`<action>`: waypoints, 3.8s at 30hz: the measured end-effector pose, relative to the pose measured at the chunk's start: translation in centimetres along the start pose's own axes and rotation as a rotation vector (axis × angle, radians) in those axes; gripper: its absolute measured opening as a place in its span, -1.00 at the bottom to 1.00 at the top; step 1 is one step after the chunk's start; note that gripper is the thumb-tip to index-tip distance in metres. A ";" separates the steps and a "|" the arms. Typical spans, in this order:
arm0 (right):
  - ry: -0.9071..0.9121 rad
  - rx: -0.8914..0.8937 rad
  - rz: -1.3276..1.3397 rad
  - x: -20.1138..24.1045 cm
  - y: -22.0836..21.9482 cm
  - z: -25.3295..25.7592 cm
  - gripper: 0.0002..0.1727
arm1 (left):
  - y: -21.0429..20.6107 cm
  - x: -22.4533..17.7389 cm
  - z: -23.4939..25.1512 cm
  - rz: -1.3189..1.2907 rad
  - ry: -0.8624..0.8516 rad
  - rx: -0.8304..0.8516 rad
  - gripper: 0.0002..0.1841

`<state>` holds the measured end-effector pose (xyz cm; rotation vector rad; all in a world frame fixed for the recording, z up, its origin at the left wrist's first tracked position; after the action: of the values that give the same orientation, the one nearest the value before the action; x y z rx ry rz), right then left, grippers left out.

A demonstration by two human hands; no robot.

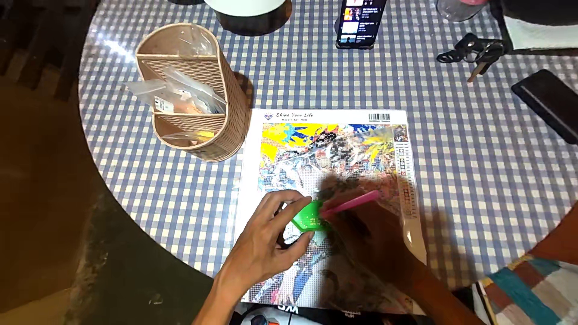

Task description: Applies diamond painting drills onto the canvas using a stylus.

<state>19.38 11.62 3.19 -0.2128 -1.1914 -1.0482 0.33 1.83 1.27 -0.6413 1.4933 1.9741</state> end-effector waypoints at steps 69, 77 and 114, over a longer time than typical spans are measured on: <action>-0.043 0.001 0.191 -3.1 -5.3 11.3 -0.82 | 0.1 -0.1 0.2 0.000 -0.001 0.001 -0.49; -0.056 0.092 0.166 -3.7 -6.1 12.8 -0.86 | 0.2 -0.2 0.3 0.020 -0.013 0.006 -0.49; 0.203 0.145 -0.164 -3.3 -6.4 12.2 -0.81 | 0.2 -0.3 0.3 0.036 -0.020 0.016 -0.54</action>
<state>6.63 17.75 3.12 0.1047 -1.1078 -1.0929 0.37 2.05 1.73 -0.5900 1.5172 1.9881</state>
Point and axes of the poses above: each hand's wrist, its own z-axis towards the middle knuckle, its own y-axis out of the back of the hand, x = y × z, the point moved 2 cm from there along z, towards the middle knuckle, and after that the axes turned 5 degrees about z, right-handed, at the moved point
